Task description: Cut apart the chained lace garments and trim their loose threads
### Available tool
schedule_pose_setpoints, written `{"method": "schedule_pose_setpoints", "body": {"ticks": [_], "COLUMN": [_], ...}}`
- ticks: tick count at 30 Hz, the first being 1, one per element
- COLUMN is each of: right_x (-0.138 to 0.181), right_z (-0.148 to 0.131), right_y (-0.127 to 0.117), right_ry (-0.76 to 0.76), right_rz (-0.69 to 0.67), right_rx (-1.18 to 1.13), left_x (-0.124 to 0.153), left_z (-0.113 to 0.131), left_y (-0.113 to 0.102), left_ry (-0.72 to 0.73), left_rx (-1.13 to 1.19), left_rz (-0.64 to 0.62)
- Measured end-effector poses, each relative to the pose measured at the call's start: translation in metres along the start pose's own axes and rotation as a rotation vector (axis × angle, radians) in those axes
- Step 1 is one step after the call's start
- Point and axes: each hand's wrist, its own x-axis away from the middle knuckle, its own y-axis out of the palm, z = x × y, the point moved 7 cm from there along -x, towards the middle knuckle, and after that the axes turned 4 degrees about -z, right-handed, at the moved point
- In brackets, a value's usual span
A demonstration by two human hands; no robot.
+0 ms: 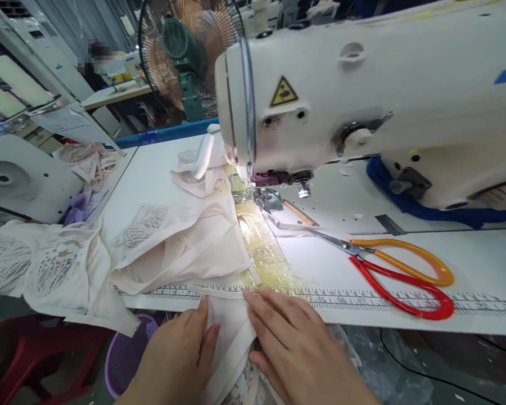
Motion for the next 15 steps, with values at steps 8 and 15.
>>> {"method": "schedule_pose_setpoints", "body": {"ticks": [8, 15], "right_x": [-0.002, -0.004], "right_z": [-0.002, -0.011], "right_y": [0.005, 0.003], "right_ry": [-0.096, -0.208], "right_rz": [0.003, -0.077], "right_rx": [0.032, 0.121], "left_x": [0.001, 0.012], "left_z": [0.002, -0.002], "left_y": [-0.008, 0.007], "left_ry": [-0.045, 0.019], "left_rx": [0.011, 0.095], "left_rz": [0.009, 0.084]}}
